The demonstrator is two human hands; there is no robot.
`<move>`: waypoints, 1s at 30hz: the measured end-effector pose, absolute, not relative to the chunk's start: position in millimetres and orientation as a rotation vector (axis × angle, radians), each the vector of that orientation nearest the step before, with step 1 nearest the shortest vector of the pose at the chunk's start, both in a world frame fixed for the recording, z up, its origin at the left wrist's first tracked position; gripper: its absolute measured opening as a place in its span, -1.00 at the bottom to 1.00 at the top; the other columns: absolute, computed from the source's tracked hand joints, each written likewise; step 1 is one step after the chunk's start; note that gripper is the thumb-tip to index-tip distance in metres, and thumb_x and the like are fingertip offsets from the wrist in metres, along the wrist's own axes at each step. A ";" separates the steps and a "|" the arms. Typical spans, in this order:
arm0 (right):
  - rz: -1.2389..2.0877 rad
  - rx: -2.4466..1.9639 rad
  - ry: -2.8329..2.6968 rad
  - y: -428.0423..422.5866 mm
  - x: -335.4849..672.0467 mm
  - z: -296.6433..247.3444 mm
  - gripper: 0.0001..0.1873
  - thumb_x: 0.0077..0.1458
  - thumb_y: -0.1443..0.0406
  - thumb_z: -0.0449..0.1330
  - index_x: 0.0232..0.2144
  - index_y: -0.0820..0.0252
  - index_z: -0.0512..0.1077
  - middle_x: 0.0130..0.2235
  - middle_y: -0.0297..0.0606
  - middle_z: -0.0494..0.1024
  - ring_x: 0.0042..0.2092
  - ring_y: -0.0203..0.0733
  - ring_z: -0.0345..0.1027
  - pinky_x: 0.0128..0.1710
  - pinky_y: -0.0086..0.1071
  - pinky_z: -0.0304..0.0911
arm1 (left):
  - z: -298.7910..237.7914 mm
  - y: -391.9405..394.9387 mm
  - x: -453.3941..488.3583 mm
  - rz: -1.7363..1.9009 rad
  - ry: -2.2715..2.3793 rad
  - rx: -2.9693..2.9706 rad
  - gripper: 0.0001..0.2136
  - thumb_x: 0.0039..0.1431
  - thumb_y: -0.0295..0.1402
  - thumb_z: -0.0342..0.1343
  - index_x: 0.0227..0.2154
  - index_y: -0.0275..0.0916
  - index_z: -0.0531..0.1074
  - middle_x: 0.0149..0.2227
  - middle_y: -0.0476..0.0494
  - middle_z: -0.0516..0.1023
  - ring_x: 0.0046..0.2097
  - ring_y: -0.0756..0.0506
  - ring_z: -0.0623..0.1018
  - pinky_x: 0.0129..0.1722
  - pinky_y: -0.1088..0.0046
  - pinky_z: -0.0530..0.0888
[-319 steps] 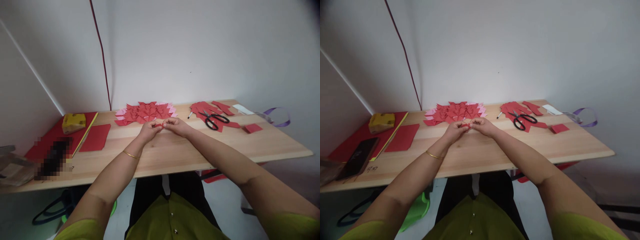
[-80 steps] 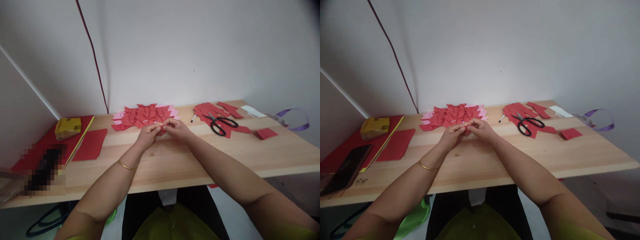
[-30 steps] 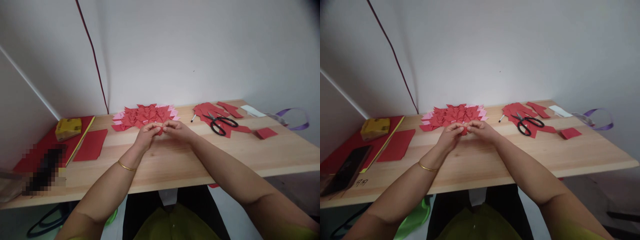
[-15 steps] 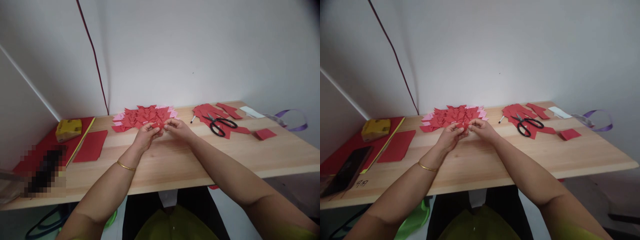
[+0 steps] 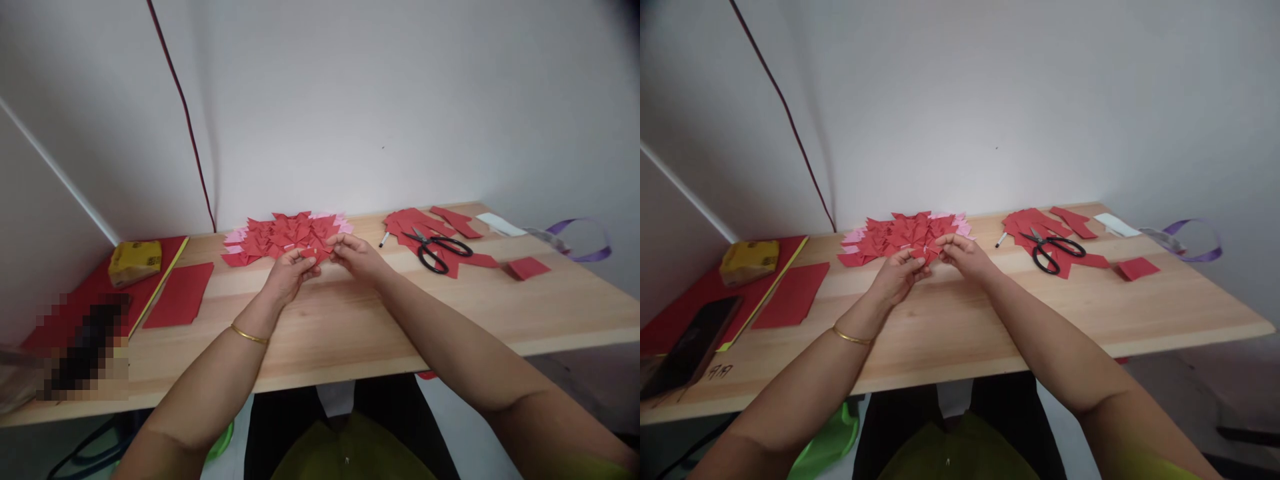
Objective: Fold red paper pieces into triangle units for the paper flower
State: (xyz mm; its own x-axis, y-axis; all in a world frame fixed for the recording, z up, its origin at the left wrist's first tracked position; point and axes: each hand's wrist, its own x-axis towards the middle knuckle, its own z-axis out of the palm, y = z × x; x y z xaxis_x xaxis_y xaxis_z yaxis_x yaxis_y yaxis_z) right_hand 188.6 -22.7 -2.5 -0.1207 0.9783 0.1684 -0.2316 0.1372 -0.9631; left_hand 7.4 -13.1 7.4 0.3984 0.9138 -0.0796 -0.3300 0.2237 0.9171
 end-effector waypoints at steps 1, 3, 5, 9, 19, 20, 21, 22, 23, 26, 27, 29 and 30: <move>1.327 -0.850 -1.173 -22.8 188.0 -2.6 -0.76 -0.02 0.17 0.22 -0.28 0.14 0.41 -0.43 -0.40 0.40 -0.36 -0.36 0.30 -0.19 -0.34 0.26 | 7.3 -12.9 7.5 0.975 0.734 0.985 -0.70 -0.23 -0.36 0.35 -0.40 -0.31 0.42 -0.47 0.02 0.48 -0.46 0.06 0.48 -0.30 0.42 0.49; 1.354 -0.842 -1.152 -23.9 186.6 -1.7 -0.74 -0.02 0.16 0.24 -0.27 0.14 0.42 -0.42 -0.39 0.41 -0.36 -0.35 0.30 -0.20 -0.35 0.26 | 6.3 -12.3 7.6 0.982 0.735 0.991 -0.71 -0.23 -0.37 0.36 -0.41 -0.31 0.42 -0.47 0.02 0.48 -0.46 0.06 0.48 -0.31 0.42 0.49; 1.336 -0.836 -1.201 -25.3 185.8 -0.2 -0.70 -0.08 0.19 0.30 -0.26 0.14 0.42 -0.35 -0.36 0.45 -0.31 -0.35 0.32 -0.19 -0.37 0.25 | 4.2 -11.2 7.7 0.985 0.730 1.005 -0.72 -0.23 -0.37 0.36 -0.42 -0.31 0.43 -0.46 0.00 0.48 -0.46 0.06 0.47 -0.31 0.42 0.48; 1.266 -0.836 -1.265 -25.0 187.3 -1.6 -0.69 -0.10 0.24 0.32 -0.26 0.16 0.41 -0.31 -0.35 0.45 -0.29 -0.35 0.31 -0.20 -0.40 0.22 | -2.5 -7.9 7.1 0.988 0.713 1.074 -0.74 -0.19 -0.37 0.34 -0.40 -0.31 0.45 -0.45 -0.01 0.49 -0.45 0.07 0.47 -0.32 0.46 0.46; 1.137 -0.872 -1.165 -18.0 189.7 -10.4 -0.74 -0.09 0.19 0.31 -0.33 0.16 0.41 -0.41 -0.42 0.38 -0.39 -0.39 0.23 -0.29 -0.42 0.20 | -8.5 -3.9 4.9 0.965 0.717 1.201 -0.79 -0.12 -0.34 0.31 -0.39 -0.29 0.47 -0.46 -0.02 0.48 -0.46 0.06 0.46 -0.40 0.52 0.41; 1.126 -0.872 -1.145 -18.1 188.9 -9.4 -0.73 -0.11 0.19 0.32 -0.34 0.16 0.41 -0.41 -0.42 0.38 -0.39 -0.39 0.22 -0.29 -0.43 0.20 | -8.1 -4.3 5.0 0.964 0.713 1.202 -0.79 -0.11 -0.34 0.31 -0.39 -0.29 0.47 -0.46 -0.01 0.48 -0.46 0.06 0.46 -0.40 0.52 0.41; 1.122 -0.871 -1.122 -18.2 188.2 -8.0 -0.72 -0.13 0.19 0.34 -0.35 0.16 0.40 -0.41 -0.42 0.37 -0.39 -0.39 0.22 -0.29 -0.43 0.20 | -7.5 -4.6 5.2 0.964 0.711 1.201 -0.79 -0.12 -0.34 0.31 -0.40 -0.29 0.47 -0.47 -0.01 0.48 -0.47 0.06 0.45 -0.41 0.52 0.40; 1.124 -0.868 -1.095 -18.2 187.7 -6.5 -0.71 -0.15 0.19 0.35 -0.35 0.15 0.40 -0.42 -0.43 0.37 -0.39 -0.39 0.22 -0.29 -0.43 0.20 | -6.8 -5.1 5.4 0.963 0.711 1.198 -0.80 -0.12 -0.34 0.31 -0.41 -0.29 0.47 -0.48 0.00 0.47 -0.47 0.06 0.45 -0.41 0.52 0.40; 1.129 -0.863 -1.063 -18.2 187.5 -4.9 -0.69 -0.17 0.19 0.35 -0.35 0.15 0.39 -0.42 -0.43 0.37 -0.40 -0.39 0.22 -0.30 -0.43 0.21 | -5.8 -5.5 5.6 0.962 0.714 1.194 -0.79 -0.13 -0.34 0.31 -0.41 -0.29 0.47 -0.49 0.00 0.47 -0.48 0.06 0.45 -0.42 0.53 0.40; 1.132 -0.843 -0.944 -17.7 188.9 -0.6 -0.65 -0.20 0.19 0.37 -0.34 0.11 0.36 -0.44 -0.46 0.34 -0.42 -0.39 0.22 -0.30 -0.43 0.22 | -2.3 -6.9 6.7 0.975 0.741 1.154 -0.77 -0.18 -0.35 0.34 -0.43 -0.30 0.46 -0.52 0.02 0.47 -0.50 0.07 0.45 -0.41 0.53 0.41; 1.129 -0.845 -0.914 -17.8 189.8 0.3 -0.64 -0.20 0.19 0.37 -0.33 0.09 0.35 -0.43 -0.46 0.34 -0.41 -0.40 0.23 -0.30 -0.43 0.23 | -1.1 -7.4 7.2 0.986 0.750 1.128 -0.76 -0.19 -0.36 0.34 -0.43 -0.30 0.45 -0.51 0.02 0.47 -0.50 0.07 0.46 -0.40 0.52 0.42; 1.149 -0.872 -0.902 -18.9 190.9 1.0 -0.63 -0.17 0.16 0.35 -0.29 0.08 0.34 -0.40 -0.44 0.36 -0.39 -0.38 0.26 -0.31 -0.43 0.23 | 1.1 -8.6 8.4 1.009 0.759 1.061 -0.73 -0.22 -0.36 0.36 -0.43 -0.30 0.44 -0.50 0.01 0.49 -0.49 0.06 0.48 -0.35 0.47 0.46; 1.181 -0.894 -0.923 -20.1 190.6 0.9 -0.62 -0.15 0.15 0.34 -0.27 0.08 0.34 -0.38 -0.42 0.39 -0.38 -0.37 0.27 -0.32 -0.43 0.23 | 1.8 -9.3 9.1 1.019 0.758 1.030 -0.72 -0.23 -0.36 0.36 -0.42 -0.30 0.43 -0.48 0.01 0.50 -0.48 0.05 0.49 -0.33 0.44 0.48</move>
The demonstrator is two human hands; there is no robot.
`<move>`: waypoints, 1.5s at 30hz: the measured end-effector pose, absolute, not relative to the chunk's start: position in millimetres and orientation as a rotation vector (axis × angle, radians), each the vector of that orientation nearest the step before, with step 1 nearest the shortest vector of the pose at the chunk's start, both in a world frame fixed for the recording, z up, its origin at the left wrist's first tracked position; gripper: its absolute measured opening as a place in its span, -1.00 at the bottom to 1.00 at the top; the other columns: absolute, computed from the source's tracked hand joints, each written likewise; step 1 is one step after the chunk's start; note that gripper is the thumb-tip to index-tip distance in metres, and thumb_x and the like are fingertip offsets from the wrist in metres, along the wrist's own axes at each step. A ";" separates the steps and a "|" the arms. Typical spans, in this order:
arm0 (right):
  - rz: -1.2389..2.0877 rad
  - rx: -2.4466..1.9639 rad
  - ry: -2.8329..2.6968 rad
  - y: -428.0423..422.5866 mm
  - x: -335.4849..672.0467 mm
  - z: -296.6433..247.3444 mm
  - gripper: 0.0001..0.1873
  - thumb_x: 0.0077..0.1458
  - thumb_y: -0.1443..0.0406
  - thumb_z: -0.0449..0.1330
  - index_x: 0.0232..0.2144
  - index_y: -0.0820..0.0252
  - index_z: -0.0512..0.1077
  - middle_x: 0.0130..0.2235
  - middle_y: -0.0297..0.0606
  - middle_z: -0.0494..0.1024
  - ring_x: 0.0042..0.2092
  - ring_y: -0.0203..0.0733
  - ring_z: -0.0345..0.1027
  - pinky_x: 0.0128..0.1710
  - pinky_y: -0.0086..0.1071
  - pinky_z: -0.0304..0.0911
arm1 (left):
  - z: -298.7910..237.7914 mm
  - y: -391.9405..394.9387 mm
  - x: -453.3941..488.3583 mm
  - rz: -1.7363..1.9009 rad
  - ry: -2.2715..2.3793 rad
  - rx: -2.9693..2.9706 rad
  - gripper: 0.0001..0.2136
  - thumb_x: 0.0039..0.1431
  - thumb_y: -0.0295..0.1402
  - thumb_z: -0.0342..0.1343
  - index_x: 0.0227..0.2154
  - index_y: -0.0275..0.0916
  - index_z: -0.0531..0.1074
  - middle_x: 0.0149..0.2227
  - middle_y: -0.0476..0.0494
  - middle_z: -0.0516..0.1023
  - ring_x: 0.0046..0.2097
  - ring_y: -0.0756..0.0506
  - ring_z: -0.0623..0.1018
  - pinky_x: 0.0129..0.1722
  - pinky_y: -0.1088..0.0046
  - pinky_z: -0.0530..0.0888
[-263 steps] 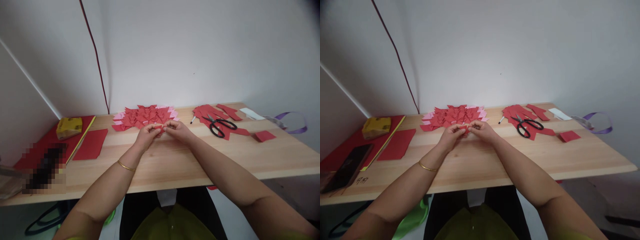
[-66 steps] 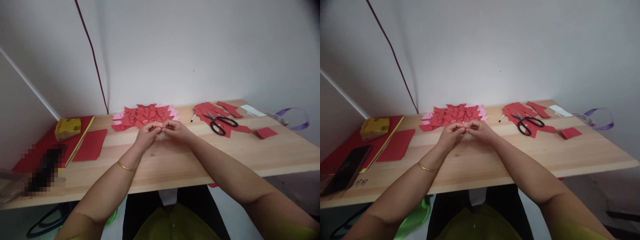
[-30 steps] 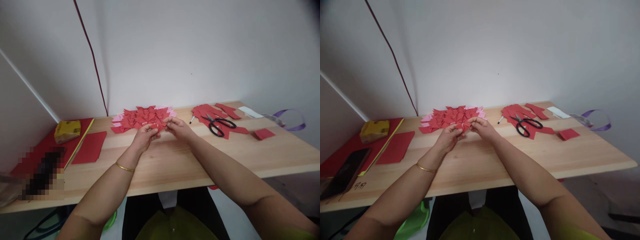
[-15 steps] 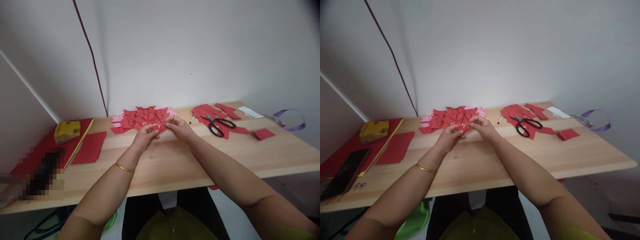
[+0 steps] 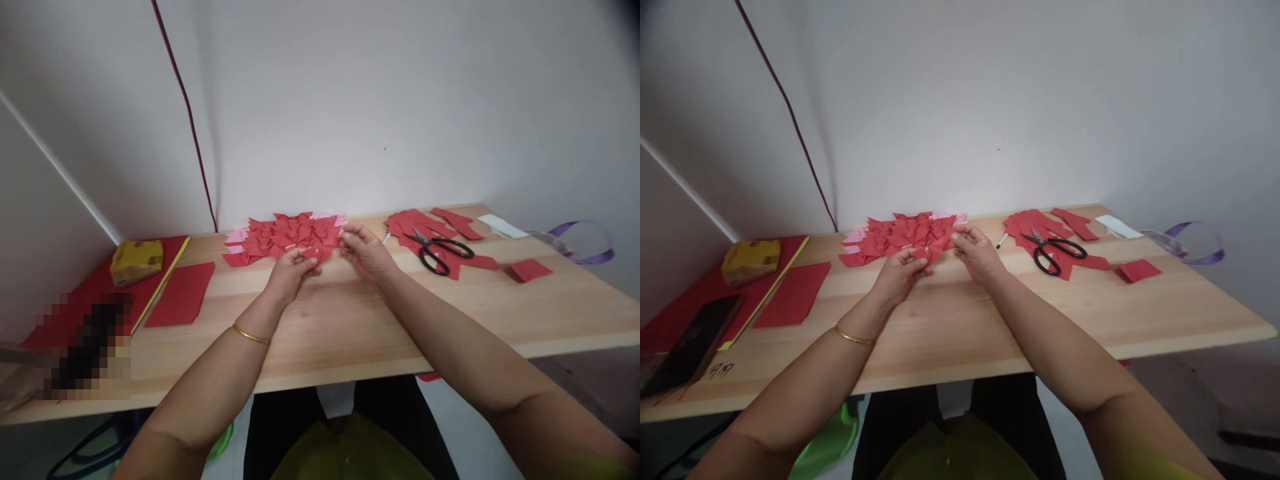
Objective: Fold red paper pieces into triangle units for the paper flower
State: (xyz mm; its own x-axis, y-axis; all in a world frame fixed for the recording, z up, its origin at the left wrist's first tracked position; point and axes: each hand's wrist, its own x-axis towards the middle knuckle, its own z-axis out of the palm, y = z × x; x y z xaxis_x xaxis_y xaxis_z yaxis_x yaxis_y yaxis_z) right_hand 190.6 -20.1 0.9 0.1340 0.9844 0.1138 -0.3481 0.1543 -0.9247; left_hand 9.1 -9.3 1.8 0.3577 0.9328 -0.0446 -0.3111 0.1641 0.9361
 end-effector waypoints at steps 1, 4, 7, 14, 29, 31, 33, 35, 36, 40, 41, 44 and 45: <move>1.224 -0.918 -0.967 -21.7 189.5 0.6 -0.61 -0.14 0.14 0.34 -0.26 0.09 0.35 -0.35 -0.39 0.41 -0.36 -0.36 0.29 -0.33 -0.43 0.23 | 2.2 -10.1 9.8 1.025 0.753 1.007 -0.71 -0.24 -0.37 0.36 -0.41 -0.30 0.43 -0.47 0.00 0.51 -0.46 0.04 0.51 -0.31 0.41 0.49; 1.317 -0.952 -1.188 -27.6 182.8 0.1 -0.61 -0.14 0.15 0.35 -0.26 0.16 0.39 -0.29 -0.31 0.47 -0.28 -0.30 0.34 -0.28 -0.39 0.25 | 1.3 -12.8 12.0 1.017 0.724 0.987 -0.70 -0.24 -0.38 0.37 -0.40 -0.31 0.43 -0.45 -0.02 0.53 -0.44 0.02 0.53 -0.28 0.38 0.50; 1.263 -0.971 -1.356 -31.5 176.3 1.6 -0.66 -0.11 0.14 0.32 -0.30 0.21 0.42 -0.29 -0.29 0.50 -0.27 -0.26 0.35 -0.23 -0.35 0.26 | -0.4 -15.1 13.6 0.985 0.708 1.011 -0.69 -0.25 -0.37 0.37 -0.39 -0.31 0.43 -0.44 -0.03 0.54 -0.44 0.02 0.53 -0.31 0.41 0.49; 1.094 -1.132 -1.501 -29.7 180.2 1.9 -0.72 -0.05 0.13 0.25 -0.37 0.24 0.43 -0.40 -0.33 0.45 -0.40 -0.32 0.25 -0.37 -0.41 0.16 | 2.0 -15.0 12.8 1.066 0.723 1.070 -0.76 -0.19 -0.35 0.33 -0.43 -0.29 0.44 -0.52 0.02 0.47 -0.50 0.08 0.44 -0.40 0.51 0.43; 1.126 -1.167 -1.565 -33.6 180.6 6.8 -0.66 -0.10 0.06 0.26 -0.46 0.23 0.38 -0.51 -0.41 0.30 -0.48 -0.37 0.11 -0.46 -0.43 0.02 | -1.4 -5.5 8.2 1.198 0.730 1.019 -0.76 -0.22 -0.42 0.33 -0.43 -0.29 0.44 -0.55 0.06 0.45 -0.55 0.12 0.37 -0.48 0.59 0.31; 1.150 -1.138 -1.558 -33.7 180.4 6.7 -0.68 -0.10 0.07 0.26 -0.46 0.23 0.39 -0.48 -0.40 0.34 -0.46 -0.36 0.15 -0.43 -0.43 0.06 | -0.4 -3.9 6.9 1.218 0.746 1.022 -0.76 -0.22 -0.43 0.33 -0.42 -0.30 0.44 -0.56 0.06 0.44 -0.55 0.12 0.37 -0.48 0.59 0.30; 1.173 -1.120 -1.544 -33.7 180.0 5.8 -0.70 -0.10 0.09 0.26 -0.46 0.23 0.40 -0.47 -0.39 0.36 -0.45 -0.35 0.17 -0.42 -0.42 0.08 | 2.0 -3.0 5.9 1.238 0.749 1.001 -0.75 -0.22 -0.42 0.33 -0.41 -0.30 0.44 -0.56 0.06 0.44 -0.55 0.12 0.37 -0.47 0.59 0.30; 1.200 -1.106 -1.510 -33.5 179.6 4.2 -0.70 -0.10 0.10 0.27 -0.43 0.23 0.42 -0.47 -0.39 0.37 -0.45 -0.34 0.18 -0.42 -0.42 0.08 | 5.1 -2.9 5.2 1.253 0.738 0.948 -0.73 -0.21 -0.39 0.34 -0.39 -0.30 0.44 -0.57 0.07 0.42 -0.55 0.11 0.37 -0.46 0.57 0.31; 1.213 -1.100 -1.487 -33.3 179.4 3.3 -0.70 -0.09 0.11 0.27 -0.40 0.24 0.43 -0.47 -0.38 0.39 -0.45 -0.34 0.19 -0.42 -0.42 0.09 | 6.3 -3.3 4.8 1.248 0.729 0.921 -0.72 -0.20 -0.36 0.33 -0.37 -0.29 0.43 -0.56 0.07 0.42 -0.54 0.11 0.38 -0.45 0.56 0.33; 1.246 -1.068 -1.402 -32.0 179.0 0.0 -0.65 -0.07 0.11 0.27 -0.29 0.25 0.45 -0.40 -0.33 0.46 -0.41 -0.32 0.25 -0.38 -0.41 0.14 | 6.4 -7.2 5.5 1.121 0.713 0.890 -0.65 -0.17 -0.29 0.34 -0.30 -0.26 0.42 -0.50 0.06 0.43 -0.50 0.07 0.42 -0.38 0.46 0.40; 1.241 -1.060 -1.397 -31.7 178.9 -0.7 -0.65 -0.06 0.12 0.28 -0.29 0.25 0.45 -0.39 -0.32 0.47 -0.39 -0.31 0.27 -0.36 -0.39 0.16 | 5.0 -8.4 6.3 1.080 0.717 0.918 -0.65 -0.19 -0.31 0.35 -0.31 -0.26 0.42 -0.49 0.05 0.44 -0.50 0.07 0.42 -0.37 0.45 0.41; 1.230 -1.024 -1.410 -31.5 178.3 -1.5 -0.67 -0.06 0.14 0.29 -0.29 0.24 0.45 -0.38 -0.30 0.49 -0.35 -0.28 0.32 -0.28 -0.36 0.21 | -0.2 -11.1 9.2 1.022 0.726 1.057 -0.74 -0.20 -0.35 0.35 -0.45 -0.31 0.41 -0.51 0.00 0.45 -0.48 0.06 0.42 -0.39 0.49 0.37; 1.239 -1.004 -1.413 -31.7 178.2 -1.3 -0.68 -0.06 0.15 0.29 -0.27 0.23 0.45 -0.36 -0.29 0.50 -0.33 -0.27 0.33 -0.26 -0.35 0.22 | -1.5 -11.5 9.9 1.025 0.734 1.092 -0.76 -0.19 -0.35 0.34 -0.49 -0.31 0.40 -0.53 0.00 0.45 -0.48 0.06 0.42 -0.40 0.50 0.36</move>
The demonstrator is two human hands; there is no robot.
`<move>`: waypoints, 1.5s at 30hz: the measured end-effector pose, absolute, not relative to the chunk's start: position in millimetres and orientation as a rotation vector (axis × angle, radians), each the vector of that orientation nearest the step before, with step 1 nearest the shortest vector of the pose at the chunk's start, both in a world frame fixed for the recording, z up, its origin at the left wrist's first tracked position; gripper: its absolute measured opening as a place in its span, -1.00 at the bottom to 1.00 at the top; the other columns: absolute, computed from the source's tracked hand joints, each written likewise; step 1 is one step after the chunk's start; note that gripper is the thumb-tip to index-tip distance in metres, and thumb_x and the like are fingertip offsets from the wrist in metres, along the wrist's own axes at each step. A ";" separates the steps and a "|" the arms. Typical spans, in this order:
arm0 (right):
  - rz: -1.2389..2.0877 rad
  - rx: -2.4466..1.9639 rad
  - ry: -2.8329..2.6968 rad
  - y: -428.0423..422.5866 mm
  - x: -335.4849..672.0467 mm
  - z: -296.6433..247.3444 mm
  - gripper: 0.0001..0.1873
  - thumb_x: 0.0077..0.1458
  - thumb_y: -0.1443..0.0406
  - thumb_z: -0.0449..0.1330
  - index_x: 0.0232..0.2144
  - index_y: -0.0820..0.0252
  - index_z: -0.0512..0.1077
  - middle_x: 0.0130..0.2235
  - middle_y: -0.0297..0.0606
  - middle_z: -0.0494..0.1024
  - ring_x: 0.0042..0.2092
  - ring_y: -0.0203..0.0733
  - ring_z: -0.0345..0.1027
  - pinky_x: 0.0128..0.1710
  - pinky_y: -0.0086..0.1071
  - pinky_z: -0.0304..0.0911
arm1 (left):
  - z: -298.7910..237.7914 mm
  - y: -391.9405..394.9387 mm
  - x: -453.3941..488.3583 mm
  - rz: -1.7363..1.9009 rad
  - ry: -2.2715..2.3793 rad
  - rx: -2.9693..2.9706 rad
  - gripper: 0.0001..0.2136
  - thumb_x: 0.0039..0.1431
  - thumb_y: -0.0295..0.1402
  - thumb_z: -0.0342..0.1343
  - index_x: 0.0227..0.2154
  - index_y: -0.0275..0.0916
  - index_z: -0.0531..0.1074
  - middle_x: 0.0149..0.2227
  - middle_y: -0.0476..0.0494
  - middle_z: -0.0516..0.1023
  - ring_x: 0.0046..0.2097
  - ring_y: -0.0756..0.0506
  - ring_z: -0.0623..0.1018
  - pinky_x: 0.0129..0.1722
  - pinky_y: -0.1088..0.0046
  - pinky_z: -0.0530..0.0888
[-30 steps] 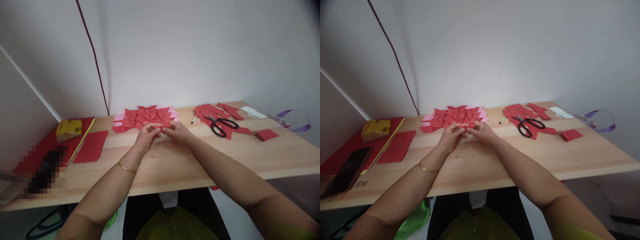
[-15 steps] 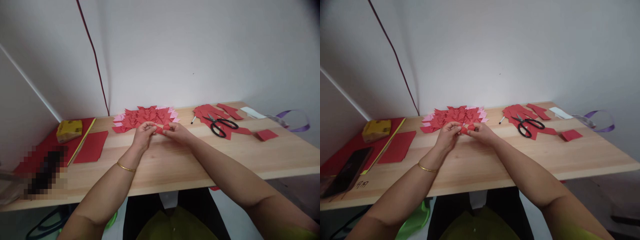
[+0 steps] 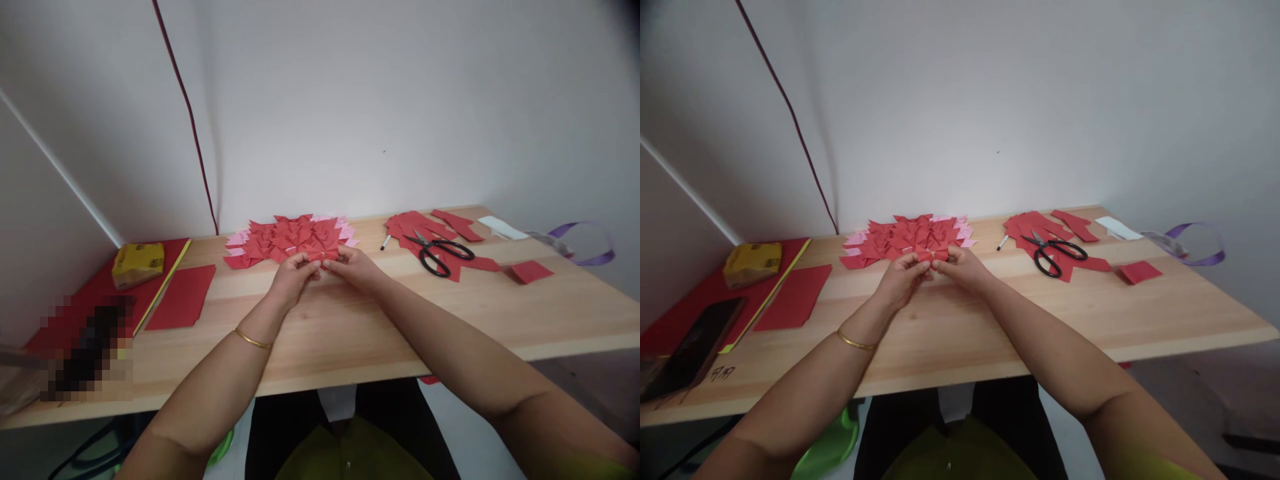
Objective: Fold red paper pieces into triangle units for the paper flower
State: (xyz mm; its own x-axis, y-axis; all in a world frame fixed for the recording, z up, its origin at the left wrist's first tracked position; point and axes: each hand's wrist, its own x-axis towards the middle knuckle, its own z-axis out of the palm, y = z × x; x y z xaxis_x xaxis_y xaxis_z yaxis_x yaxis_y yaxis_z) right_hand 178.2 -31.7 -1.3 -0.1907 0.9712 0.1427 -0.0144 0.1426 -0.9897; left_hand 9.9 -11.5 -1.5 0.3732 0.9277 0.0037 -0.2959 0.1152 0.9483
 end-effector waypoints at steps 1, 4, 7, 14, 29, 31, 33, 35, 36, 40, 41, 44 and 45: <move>1.250 -0.980 -1.412 -31.9 178.0 -0.9 -0.67 -0.06 0.16 0.30 -0.25 0.22 0.45 -0.32 -0.28 0.51 -0.30 -0.26 0.35 -0.24 -0.34 0.23 | -2.2 -11.6 10.3 1.035 0.744 1.113 -0.78 -0.17 -0.35 0.33 -0.52 -0.31 0.39 -0.55 0.00 0.44 -0.48 0.06 0.41 -0.40 0.51 0.36; 1.249 -0.940 -1.408 -32.2 178.5 0.3 -0.66 -0.06 0.20 0.30 -0.20 0.18 0.45 -0.25 -0.27 0.51 -0.27 -0.27 0.35 -0.23 -0.36 0.23 | -2.3 -11.0 10.1 1.059 0.769 1.124 -0.79 -0.15 -0.35 0.30 -0.55 -0.30 0.36 -0.57 0.01 0.44 -0.49 0.06 0.41 -0.39 0.51 0.35; 1.216 -0.961 -1.426 -31.3 179.9 0.4 -0.71 -0.03 0.19 0.27 -0.23 0.19 0.46 -0.31 -0.31 0.50 -0.34 -0.31 0.32 -0.28 -0.39 0.22 | -1.5 -10.4 9.3 1.062 0.761 1.115 -0.80 -0.15 -0.36 0.29 -0.54 -0.29 0.36 -0.56 0.02 0.45 -0.49 0.06 0.42 -0.39 0.52 0.34; 1.252 -0.964 -1.399 -28.7 180.0 -2.0 -0.69 -0.03 0.18 0.28 -0.22 0.18 0.44 -0.33 -0.30 0.53 -0.34 -0.29 0.38 -0.29 -0.39 0.25 | -2.2 -10.3 9.6 1.014 0.702 1.149 -0.81 -0.17 -0.44 0.28 -0.42 -0.31 0.44 -0.45 -0.07 0.53 -0.40 0.01 0.49 -0.32 0.46 0.39; 1.248 -0.994 -1.365 -30.5 180.0 -0.5 -0.69 -0.03 0.17 0.27 -0.21 0.17 0.47 -0.40 -0.34 0.50 -0.40 -0.31 0.32 -0.30 -0.37 0.23 | 1.0 -12.3 10.5 1.050 0.738 1.016 -0.79 -0.21 -0.42 0.31 -0.51 -0.32 0.39 -0.49 -0.05 0.51 -0.47 0.04 0.47 -0.33 0.43 0.45; 1.240 -0.997 -1.352 -30.1 180.0 -0.9 -0.69 -0.04 0.18 0.27 -0.22 0.18 0.47 -0.39 -0.34 0.49 -0.40 -0.31 0.29 -0.30 -0.37 0.22 | 1.3 -12.3 10.7 1.054 0.739 1.007 -0.78 -0.22 -0.42 0.32 -0.50 -0.33 0.39 -0.48 -0.05 0.51 -0.47 0.04 0.48 -0.33 0.43 0.46; 1.238 -0.998 -1.336 -29.7 179.6 -1.4 -0.71 -0.05 0.19 0.27 -0.25 0.19 0.46 -0.40 -0.35 0.47 -0.41 -0.33 0.27 -0.30 -0.38 0.20 | 0.9 -12.3 10.8 1.053 0.737 1.000 -0.77 -0.22 -0.41 0.32 -0.48 -0.33 0.40 -0.48 -0.05 0.51 -0.46 0.03 0.49 -0.32 0.42 0.47; 1.264 -0.974 -1.303 -29.6 178.9 -2.2 -0.73 -0.06 0.20 0.28 -0.28 0.18 0.44 -0.41 -0.37 0.45 -0.42 -0.34 0.24 -0.32 -0.40 0.17 | -0.2 -12.2 10.7 1.041 0.742 0.991 -0.75 -0.22 -0.39 0.33 -0.44 -0.33 0.42 -0.47 -0.05 0.52 -0.46 0.03 0.50 -0.32 0.41 0.48; 1.287 -0.951 -1.285 -29.6 178.5 -2.8 -0.73 -0.07 0.20 0.29 -0.29 0.18 0.43 -0.41 -0.38 0.44 -0.42 -0.35 0.23 -0.34 -0.41 0.16 | -1.0 -12.0 10.6 1.033 0.743 0.988 -0.74 -0.21 -0.38 0.34 -0.42 -0.33 0.43 -0.46 -0.06 0.52 -0.46 0.03 0.50 -0.32 0.40 0.48; 1.335 -0.866 -1.264 -29.7 177.8 -6.1 -0.75 -0.08 0.23 0.29 -0.32 0.18 0.38 -0.44 -0.42 0.40 -0.44 -0.37 0.18 -0.38 -0.43 0.09 | -4.0 -11.4 10.6 1.017 0.731 0.989 -0.73 -0.21 -0.38 0.34 -0.40 -0.33 0.44 -0.43 -0.07 0.55 -0.47 0.03 0.50 -0.32 0.40 0.48; 1.332 -0.859 -1.270 -29.6 178.0 -6.9 -0.76 -0.07 0.23 0.28 -0.32 0.18 0.38 -0.46 -0.43 0.38 -0.45 -0.37 0.17 -0.38 -0.44 0.08 | -4.5 -11.3 10.6 1.011 0.729 0.992 -0.73 -0.21 -0.39 0.34 -0.40 -0.33 0.45 -0.43 -0.07 0.55 -0.46 0.03 0.50 -0.32 0.40 0.48; 1.315 -0.871 -1.297 -28.7 179.1 -9.1 -0.77 -0.06 0.24 0.26 -0.33 0.20 0.38 -0.49 -0.44 0.35 -0.45 -0.37 0.15 -0.39 -0.43 0.05 | -5.1 -11.3 10.8 1.000 0.720 1.001 -0.74 -0.20 -0.39 0.35 -0.41 -0.34 0.45 -0.43 -0.08 0.56 -0.45 0.02 0.51 -0.32 0.40 0.49; 1.314 -0.878 -1.300 -28.2 179.3 -9.7 -0.78 -0.06 0.23 0.26 -0.34 0.20 0.38 -0.50 -0.44 0.35 -0.45 -0.36 0.15 -0.39 -0.43 0.04 | -5.1 -11.5 10.9 0.998 0.715 1.003 -0.74 -0.20 -0.39 0.34 -0.41 -0.34 0.44 -0.43 -0.08 0.56 -0.45 0.02 0.52 -0.32 0.40 0.49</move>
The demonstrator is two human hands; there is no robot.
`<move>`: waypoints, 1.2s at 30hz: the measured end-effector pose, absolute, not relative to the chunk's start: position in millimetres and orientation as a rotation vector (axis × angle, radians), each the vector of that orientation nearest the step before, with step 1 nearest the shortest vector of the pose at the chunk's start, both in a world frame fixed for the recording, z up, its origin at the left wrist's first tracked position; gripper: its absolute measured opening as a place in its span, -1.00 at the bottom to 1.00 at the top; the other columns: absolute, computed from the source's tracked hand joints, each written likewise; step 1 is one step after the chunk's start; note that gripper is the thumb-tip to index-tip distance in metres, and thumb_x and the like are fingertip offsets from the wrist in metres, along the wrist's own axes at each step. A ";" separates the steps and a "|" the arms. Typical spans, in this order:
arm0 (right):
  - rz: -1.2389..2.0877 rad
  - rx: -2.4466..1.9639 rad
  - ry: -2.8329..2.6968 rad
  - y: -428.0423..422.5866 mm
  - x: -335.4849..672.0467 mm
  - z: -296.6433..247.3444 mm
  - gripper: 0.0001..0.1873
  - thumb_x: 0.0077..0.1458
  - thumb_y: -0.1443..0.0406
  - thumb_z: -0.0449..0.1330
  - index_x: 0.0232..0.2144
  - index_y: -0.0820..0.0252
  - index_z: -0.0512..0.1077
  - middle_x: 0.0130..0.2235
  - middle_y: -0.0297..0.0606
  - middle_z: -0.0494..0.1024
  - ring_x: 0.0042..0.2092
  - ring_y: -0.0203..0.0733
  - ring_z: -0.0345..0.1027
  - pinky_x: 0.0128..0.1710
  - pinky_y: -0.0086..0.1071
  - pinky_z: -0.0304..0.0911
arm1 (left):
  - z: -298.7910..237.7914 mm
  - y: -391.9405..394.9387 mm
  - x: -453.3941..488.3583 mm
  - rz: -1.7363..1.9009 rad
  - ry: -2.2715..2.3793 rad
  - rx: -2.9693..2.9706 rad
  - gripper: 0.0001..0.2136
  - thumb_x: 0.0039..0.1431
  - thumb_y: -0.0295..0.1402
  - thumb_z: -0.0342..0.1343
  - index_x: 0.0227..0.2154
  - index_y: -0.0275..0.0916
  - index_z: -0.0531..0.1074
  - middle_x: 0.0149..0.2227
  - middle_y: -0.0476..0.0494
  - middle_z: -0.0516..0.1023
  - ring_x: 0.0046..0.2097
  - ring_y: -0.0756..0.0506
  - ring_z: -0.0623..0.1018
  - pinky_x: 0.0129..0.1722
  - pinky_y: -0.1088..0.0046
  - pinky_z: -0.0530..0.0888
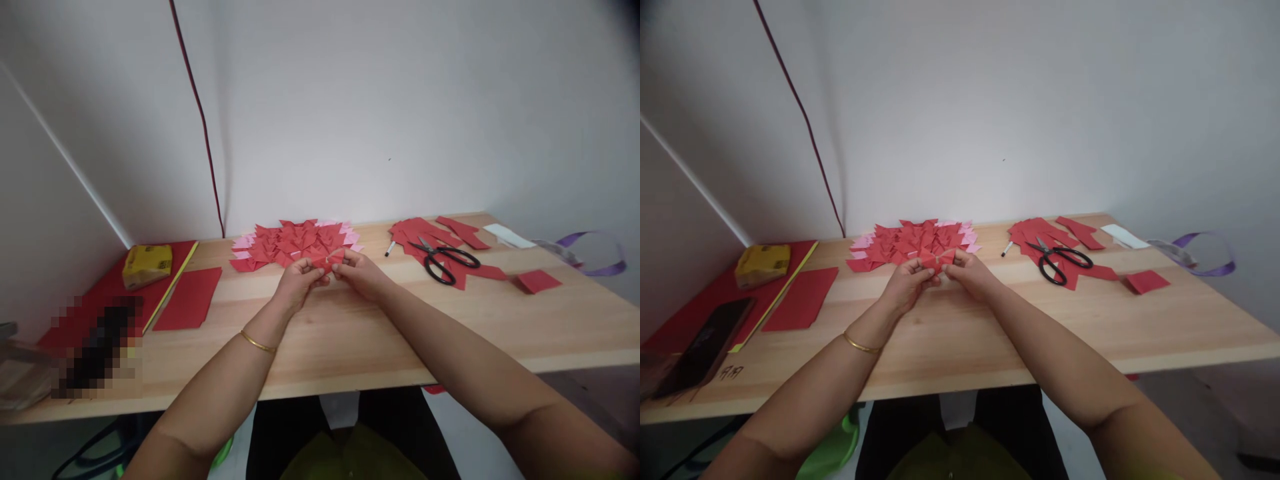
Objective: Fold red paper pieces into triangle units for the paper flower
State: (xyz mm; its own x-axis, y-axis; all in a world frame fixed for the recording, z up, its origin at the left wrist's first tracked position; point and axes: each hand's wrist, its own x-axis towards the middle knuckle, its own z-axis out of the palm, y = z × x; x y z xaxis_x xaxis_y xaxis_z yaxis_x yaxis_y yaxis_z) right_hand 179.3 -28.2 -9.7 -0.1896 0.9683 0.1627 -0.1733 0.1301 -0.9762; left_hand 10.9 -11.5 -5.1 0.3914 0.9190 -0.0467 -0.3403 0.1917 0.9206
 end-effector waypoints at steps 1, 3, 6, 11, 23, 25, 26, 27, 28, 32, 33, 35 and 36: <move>1.318 -0.883 -1.297 -27.8 179.5 -10.1 -0.77 -0.06 0.22 0.26 -0.34 0.20 0.38 -0.50 -0.44 0.34 -0.45 -0.36 0.15 -0.39 -0.42 0.04 | -5.1 -11.7 11.0 0.997 0.710 1.004 -0.75 -0.20 -0.40 0.34 -0.42 -0.34 0.44 -0.43 -0.09 0.56 -0.45 0.02 0.52 -0.32 0.40 0.49; 1.339 -0.871 -1.271 -27.1 179.3 -10.6 -0.77 -0.08 0.22 0.28 -0.35 0.20 0.39 -0.51 -0.44 0.33 -0.45 -0.36 0.14 -0.39 -0.42 0.05 | -4.8 -12.3 11.1 0.992 0.706 1.003 -0.75 -0.20 -0.40 0.34 -0.43 -0.34 0.44 -0.43 -0.09 0.56 -0.45 0.01 0.52 -0.32 0.40 0.50; 1.396 -0.833 -1.213 -26.9 178.4 -10.3 -0.77 -0.12 0.24 0.30 -0.37 0.20 0.40 -0.51 -0.44 0.33 -0.46 -0.36 0.13 -0.40 -0.42 0.05 | -4.2 -13.1 11.0 0.987 0.703 0.998 -0.75 -0.20 -0.40 0.34 -0.42 -0.34 0.44 -0.42 -0.10 0.57 -0.44 0.00 0.54 -0.29 0.37 0.50; 1.468 -0.829 -1.123 -27.0 177.4 -10.5 -0.79 -0.16 0.28 0.31 -0.41 0.20 0.41 -0.52 -0.43 0.34 -0.47 -0.36 0.15 -0.41 -0.42 0.07 | -0.9 -15.8 10.2 0.944 0.705 0.995 -0.74 -0.22 -0.39 0.35 -0.44 -0.34 0.43 -0.43 -0.11 0.57 -0.43 -0.02 0.55 -0.30 0.36 0.50; 1.553 -0.784 -0.892 -29.7 170.0 -0.9 -0.71 -0.27 0.39 0.29 -0.37 0.15 0.40 -0.53 -0.47 0.37 -0.51 -0.40 0.11 -0.42 -0.41 0.08 | 4.7 -16.4 11.7 1.015 0.730 0.894 -0.72 -0.24 -0.41 0.33 -0.43 -0.32 0.39 -0.48 -0.04 0.54 -0.45 -0.02 0.56 -0.30 0.36 0.51; 1.569 -0.782 -0.893 -30.7 169.3 0.8 -0.71 -0.28 0.39 0.29 -0.38 0.15 0.39 -0.54 -0.48 0.37 -0.52 -0.40 0.12 -0.43 -0.42 0.07 | 2.6 -15.3 11.7 1.025 0.729 0.884 -0.73 -0.23 -0.42 0.33 -0.44 -0.31 0.37 -0.49 -0.03 0.53 -0.45 -0.02 0.56 -0.30 0.36 0.52; 1.573 -0.783 -0.895 -31.0 169.0 1.2 -0.72 -0.28 0.38 0.29 -0.39 0.15 0.38 -0.54 -0.48 0.37 -0.52 -0.40 0.12 -0.43 -0.42 0.07 | 1.5 -14.8 11.8 1.029 0.729 0.883 -0.73 -0.22 -0.41 0.33 -0.45 -0.31 0.36 -0.50 -0.02 0.52 -0.45 -0.02 0.56 -0.31 0.35 0.52; 1.576 -0.784 -0.896 -31.2 168.8 1.2 -0.72 -0.28 0.38 0.29 -0.40 0.15 0.38 -0.54 -0.48 0.38 -0.52 -0.40 0.12 -0.43 -0.42 0.07 | 0.6 -14.4 12.0 1.030 0.729 0.883 -0.73 -0.22 -0.41 0.33 -0.46 -0.31 0.35 -0.51 -0.02 0.51 -0.45 -0.02 0.56 -0.31 0.35 0.52; 1.577 -0.786 -0.897 -31.2 168.7 1.1 -0.73 -0.28 0.38 0.29 -0.41 0.15 0.37 -0.53 -0.48 0.39 -0.52 -0.40 0.13 -0.43 -0.42 0.07 | -0.1 -14.3 12.2 1.032 0.731 0.884 -0.73 -0.21 -0.41 0.33 -0.45 -0.31 0.35 -0.51 -0.02 0.51 -0.46 -0.02 0.56 -0.32 0.35 0.52; 1.582 -0.786 -0.917 -30.3 169.0 -0.8 -0.74 -0.26 0.37 0.30 -0.43 0.15 0.35 -0.52 -0.48 0.39 -0.51 -0.41 0.16 -0.42 -0.43 0.08 | 1.1 -15.1 12.5 1.044 0.723 0.887 -0.71 -0.21 -0.45 0.31 -0.37 -0.30 0.37 -0.47 -0.02 0.53 -0.48 0.00 0.54 -0.34 0.37 0.51; 1.583 -0.783 -0.924 -30.0 169.3 -1.3 -0.75 -0.24 0.37 0.30 -0.42 0.15 0.35 -0.53 -0.48 0.38 -0.52 -0.41 0.16 -0.42 -0.43 0.08 | 2.3 -15.7 12.3 1.039 0.713 0.888 -0.69 -0.21 -0.46 0.30 -0.34 -0.29 0.37 -0.45 -0.03 0.54 -0.48 0.00 0.54 -0.35 0.37 0.51; 1.586 -0.774 -0.935 -29.4 169.7 -2.4 -0.76 -0.22 0.37 0.29 -0.43 0.15 0.34 -0.53 -0.48 0.39 -0.52 -0.41 0.17 -0.42 -0.43 0.09 | 5.1 -17.3 12.0 1.009 0.683 0.895 -0.68 -0.21 -0.47 0.30 -0.31 -0.29 0.39 -0.41 -0.05 0.55 -0.46 0.00 0.55 -0.33 0.37 0.51; 1.585 -0.771 -0.936 -29.0 169.9 -2.9 -0.77 -0.22 0.37 0.29 -0.43 0.15 0.34 -0.53 -0.47 0.40 -0.52 -0.41 0.18 -0.42 -0.43 0.09 | 6.4 -18.1 11.9 0.993 0.669 0.898 -0.67 -0.22 -0.48 0.30 -0.30 -0.29 0.40 -0.40 -0.06 0.56 -0.45 -0.01 0.55 -0.32 0.37 0.51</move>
State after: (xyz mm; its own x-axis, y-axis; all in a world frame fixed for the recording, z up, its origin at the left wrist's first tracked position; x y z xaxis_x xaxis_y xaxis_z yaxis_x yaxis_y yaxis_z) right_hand 169.9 -29.0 -2.9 -0.2018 0.9794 -0.0063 -0.4677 -0.1020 -0.8780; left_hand 11.9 -18.1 6.4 0.4073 0.9100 -0.0768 -0.4134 0.2587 0.8730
